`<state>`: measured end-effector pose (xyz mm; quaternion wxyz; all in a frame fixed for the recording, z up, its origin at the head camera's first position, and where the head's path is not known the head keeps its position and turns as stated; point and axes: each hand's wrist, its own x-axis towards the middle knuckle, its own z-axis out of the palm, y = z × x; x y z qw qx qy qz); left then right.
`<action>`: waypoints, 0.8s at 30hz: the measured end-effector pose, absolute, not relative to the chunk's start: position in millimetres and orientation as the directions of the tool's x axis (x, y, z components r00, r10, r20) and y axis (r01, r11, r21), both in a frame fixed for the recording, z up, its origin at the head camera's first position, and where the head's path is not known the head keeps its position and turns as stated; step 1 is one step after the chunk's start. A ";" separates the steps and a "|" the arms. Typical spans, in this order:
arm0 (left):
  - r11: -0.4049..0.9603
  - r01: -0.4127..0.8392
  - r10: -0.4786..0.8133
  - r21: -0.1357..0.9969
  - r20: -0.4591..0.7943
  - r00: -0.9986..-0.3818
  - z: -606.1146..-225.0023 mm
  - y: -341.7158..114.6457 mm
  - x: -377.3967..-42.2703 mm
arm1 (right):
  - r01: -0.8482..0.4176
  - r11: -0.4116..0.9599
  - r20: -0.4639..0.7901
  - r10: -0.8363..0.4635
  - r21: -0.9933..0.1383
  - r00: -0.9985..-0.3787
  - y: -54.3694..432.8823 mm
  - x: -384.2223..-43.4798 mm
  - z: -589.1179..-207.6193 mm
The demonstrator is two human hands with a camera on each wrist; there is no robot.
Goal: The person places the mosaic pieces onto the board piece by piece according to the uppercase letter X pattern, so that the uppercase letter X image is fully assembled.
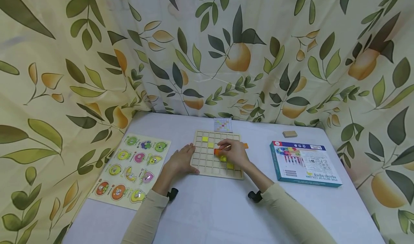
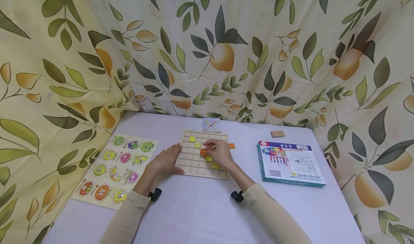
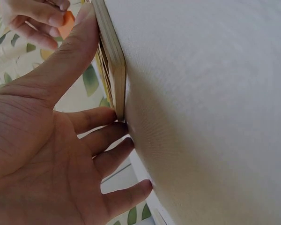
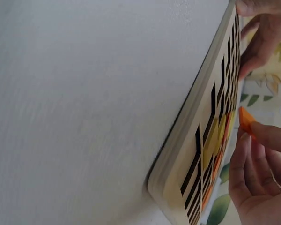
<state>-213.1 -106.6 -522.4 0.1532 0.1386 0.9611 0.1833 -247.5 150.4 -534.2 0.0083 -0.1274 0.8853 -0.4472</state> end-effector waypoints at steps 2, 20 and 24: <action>0.895 0.208 0.321 0.394 -0.246 -0.915 -522.6 -106.3 -213.0 | -0.217 0.566 0.099 -0.232 -0.796 -0.968 146.5 -247.2 -536.3; 0.892 0.218 0.336 0.395 -0.258 -0.906 -524.8 -108.1 -215.5 | -0.208 0.542 0.071 -0.262 -0.814 -0.962 122.5 -245.3 -546.1; 0.894 0.218 0.334 0.392 -0.260 -0.906 -522.9 -108.2 -215.4 | -0.219 0.559 0.070 -0.275 -0.800 -0.959 119.8 -244.1 -544.3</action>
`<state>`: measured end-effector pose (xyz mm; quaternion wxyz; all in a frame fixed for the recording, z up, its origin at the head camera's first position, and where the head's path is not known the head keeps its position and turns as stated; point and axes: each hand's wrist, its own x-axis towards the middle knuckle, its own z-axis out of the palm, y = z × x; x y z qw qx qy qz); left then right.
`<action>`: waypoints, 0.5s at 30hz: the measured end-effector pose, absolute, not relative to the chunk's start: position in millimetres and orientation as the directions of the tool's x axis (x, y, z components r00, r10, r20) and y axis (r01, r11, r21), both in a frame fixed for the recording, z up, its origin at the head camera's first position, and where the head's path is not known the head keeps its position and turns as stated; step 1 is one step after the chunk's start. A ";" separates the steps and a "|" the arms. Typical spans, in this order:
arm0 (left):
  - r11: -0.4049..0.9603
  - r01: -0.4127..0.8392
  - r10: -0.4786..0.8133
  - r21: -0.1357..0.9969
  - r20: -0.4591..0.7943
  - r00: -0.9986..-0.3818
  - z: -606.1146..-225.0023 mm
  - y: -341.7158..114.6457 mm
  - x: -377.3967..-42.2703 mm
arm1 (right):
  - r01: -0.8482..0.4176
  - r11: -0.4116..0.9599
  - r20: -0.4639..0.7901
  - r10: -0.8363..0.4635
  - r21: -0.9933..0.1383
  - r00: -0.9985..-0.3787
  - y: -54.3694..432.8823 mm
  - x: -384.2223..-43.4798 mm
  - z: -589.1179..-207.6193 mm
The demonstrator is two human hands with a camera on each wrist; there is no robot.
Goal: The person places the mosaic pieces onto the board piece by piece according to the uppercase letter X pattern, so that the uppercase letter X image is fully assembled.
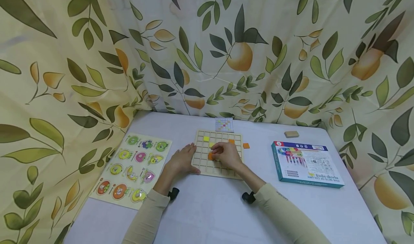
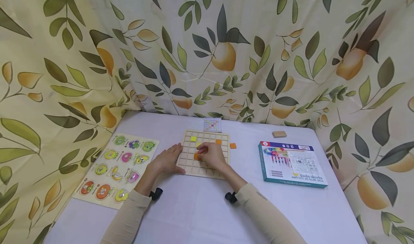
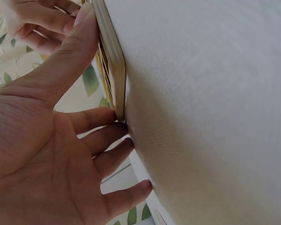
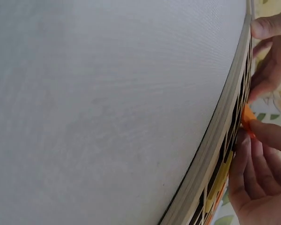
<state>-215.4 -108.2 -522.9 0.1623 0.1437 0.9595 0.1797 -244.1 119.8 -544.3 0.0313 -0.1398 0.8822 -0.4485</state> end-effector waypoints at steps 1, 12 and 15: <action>0.894 0.218 0.334 0.391 -0.260 -0.906 -522.4 -108.1 -215.3 | -0.220 0.566 0.069 -0.276 -0.795 -0.959 119.5 -243.9 -543.8; 0.894 0.221 0.336 0.390 -0.257 -0.906 -523.4 -107.9 -215.2 | -0.244 0.588 0.081 -0.289 -0.772 -0.954 119.4 -243.4 -544.2; 0.896 0.217 0.332 0.387 -0.259 -0.907 -523.9 -107.7 -215.2 | -0.250 0.583 0.089 -0.292 -0.773 -0.952 119.8 -243.5 -545.7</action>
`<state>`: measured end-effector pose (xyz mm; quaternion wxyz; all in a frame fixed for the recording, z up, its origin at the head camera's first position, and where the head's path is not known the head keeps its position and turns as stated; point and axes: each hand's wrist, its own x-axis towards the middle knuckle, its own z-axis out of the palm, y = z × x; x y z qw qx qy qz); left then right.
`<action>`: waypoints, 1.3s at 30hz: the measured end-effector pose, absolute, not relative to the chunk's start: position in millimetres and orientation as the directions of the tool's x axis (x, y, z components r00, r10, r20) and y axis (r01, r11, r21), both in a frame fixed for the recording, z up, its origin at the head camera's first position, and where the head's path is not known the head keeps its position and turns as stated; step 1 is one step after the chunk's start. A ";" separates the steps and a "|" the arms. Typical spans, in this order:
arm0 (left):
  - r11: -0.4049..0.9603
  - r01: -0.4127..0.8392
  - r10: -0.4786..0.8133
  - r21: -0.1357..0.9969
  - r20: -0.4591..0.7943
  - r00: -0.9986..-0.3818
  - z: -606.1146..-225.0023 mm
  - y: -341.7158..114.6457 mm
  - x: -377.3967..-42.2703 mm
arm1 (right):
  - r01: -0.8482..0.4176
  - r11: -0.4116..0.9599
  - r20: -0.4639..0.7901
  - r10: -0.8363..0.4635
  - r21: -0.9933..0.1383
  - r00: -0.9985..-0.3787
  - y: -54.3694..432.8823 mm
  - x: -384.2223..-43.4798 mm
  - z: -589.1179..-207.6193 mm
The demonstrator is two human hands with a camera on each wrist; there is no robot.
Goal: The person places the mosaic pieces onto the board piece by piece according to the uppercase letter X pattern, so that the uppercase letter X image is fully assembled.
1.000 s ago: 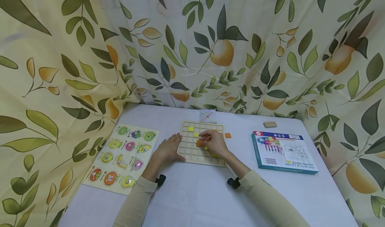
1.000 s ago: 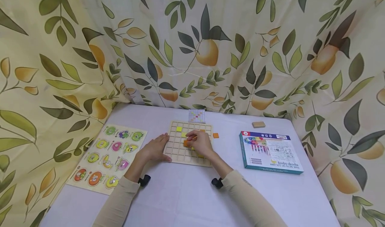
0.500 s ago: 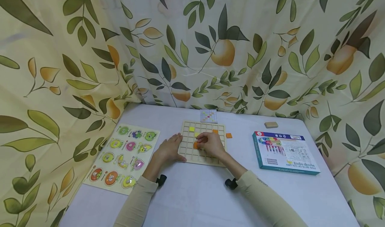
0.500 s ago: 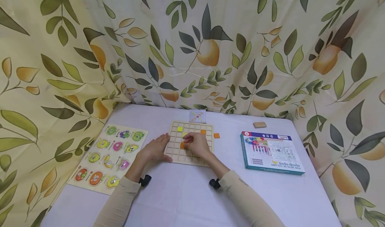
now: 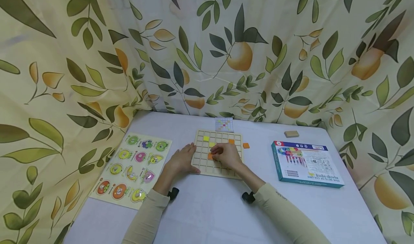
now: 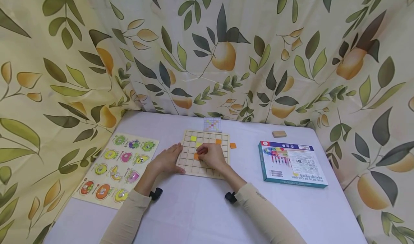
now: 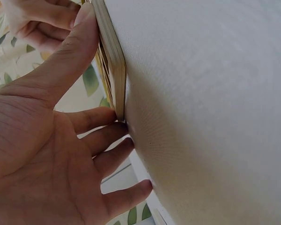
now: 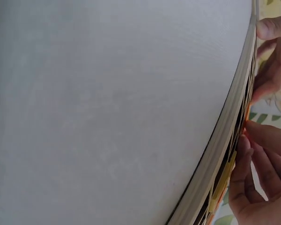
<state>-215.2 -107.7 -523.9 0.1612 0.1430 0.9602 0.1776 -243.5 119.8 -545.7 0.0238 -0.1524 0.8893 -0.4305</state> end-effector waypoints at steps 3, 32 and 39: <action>0.897 0.216 0.330 0.386 -0.259 -0.908 -524.4 -107.4 -215.3 | -0.252 0.581 0.095 -0.287 -0.774 -0.953 121.1 -243.6 -546.7; 0.893 0.201 0.319 0.402 -0.253 -0.913 -524.6 -106.8 -215.2 | -0.044 0.716 0.100 0.036 -0.696 -0.994 215.7 -270.5 -527.9; 0.895 0.193 0.312 0.402 -0.257 -0.915 -523.5 -105.8 -215.7 | 0.022 0.756 0.010 0.038 -0.655 -0.999 232.1 -273.5 -534.7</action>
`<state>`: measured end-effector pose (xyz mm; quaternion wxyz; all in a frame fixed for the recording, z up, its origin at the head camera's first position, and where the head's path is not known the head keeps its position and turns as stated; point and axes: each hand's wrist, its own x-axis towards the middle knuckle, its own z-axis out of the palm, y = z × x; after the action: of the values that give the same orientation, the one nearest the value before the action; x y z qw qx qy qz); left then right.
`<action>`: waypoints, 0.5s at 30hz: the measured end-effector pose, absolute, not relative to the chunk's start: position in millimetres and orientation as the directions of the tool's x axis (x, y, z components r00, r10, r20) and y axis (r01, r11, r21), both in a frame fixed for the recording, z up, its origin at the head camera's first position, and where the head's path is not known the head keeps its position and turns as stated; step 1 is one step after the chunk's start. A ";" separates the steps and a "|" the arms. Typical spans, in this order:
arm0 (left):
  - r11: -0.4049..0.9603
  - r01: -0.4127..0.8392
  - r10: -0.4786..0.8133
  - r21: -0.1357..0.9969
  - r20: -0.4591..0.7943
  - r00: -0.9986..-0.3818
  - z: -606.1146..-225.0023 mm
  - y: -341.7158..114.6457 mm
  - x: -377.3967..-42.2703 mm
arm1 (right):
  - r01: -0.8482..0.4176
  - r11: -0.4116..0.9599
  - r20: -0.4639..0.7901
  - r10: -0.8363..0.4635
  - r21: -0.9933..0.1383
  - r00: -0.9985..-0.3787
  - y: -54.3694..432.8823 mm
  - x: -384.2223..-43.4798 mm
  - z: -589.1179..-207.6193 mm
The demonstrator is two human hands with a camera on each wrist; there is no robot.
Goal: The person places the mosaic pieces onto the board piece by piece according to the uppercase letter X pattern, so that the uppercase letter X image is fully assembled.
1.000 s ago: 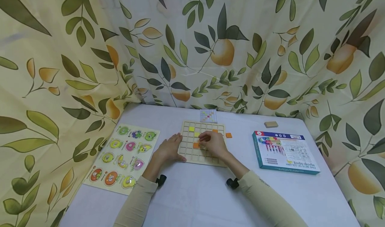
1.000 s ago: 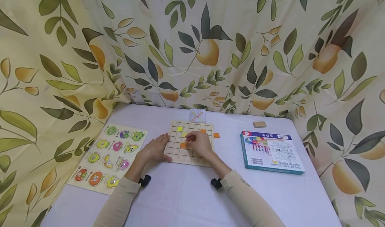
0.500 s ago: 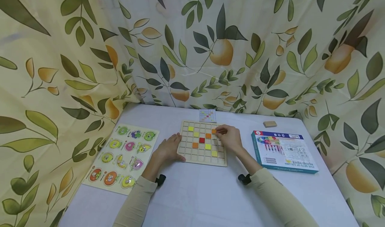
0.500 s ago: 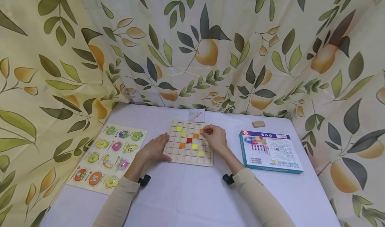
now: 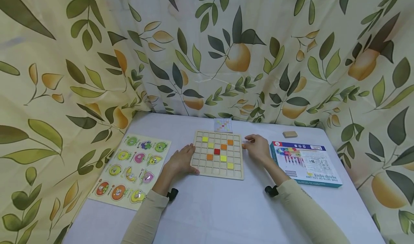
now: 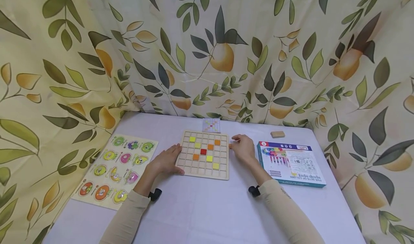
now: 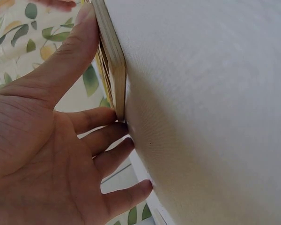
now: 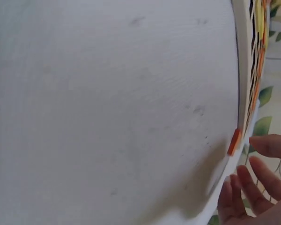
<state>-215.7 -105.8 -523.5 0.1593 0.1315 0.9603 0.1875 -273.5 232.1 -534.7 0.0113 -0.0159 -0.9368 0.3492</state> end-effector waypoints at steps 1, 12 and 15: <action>0.896 0.192 0.312 0.400 -0.258 -0.914 -524.0 -105.6 -215.8 | 0.034 0.758 -0.007 0.039 -0.651 -0.999 233.9 -273.5 -536.0; 0.894 0.196 0.316 0.403 -0.258 -0.913 -523.1 -105.3 -214.3 | -0.001 0.781 -0.015 -0.013 -0.625 -1.000 243.4 -272.6 -542.7; 0.894 0.196 0.317 0.403 -0.258 -0.913 -523.1 -105.5 -214.1 | -0.022 0.785 -0.004 -0.031 -0.619 -1.000 244.0 -272.8 -543.4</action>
<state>-214.1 -105.5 -523.1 0.1603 0.1336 0.9599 0.1874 -272.8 244.0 -543.4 -0.0068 0.0141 -0.9446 0.3278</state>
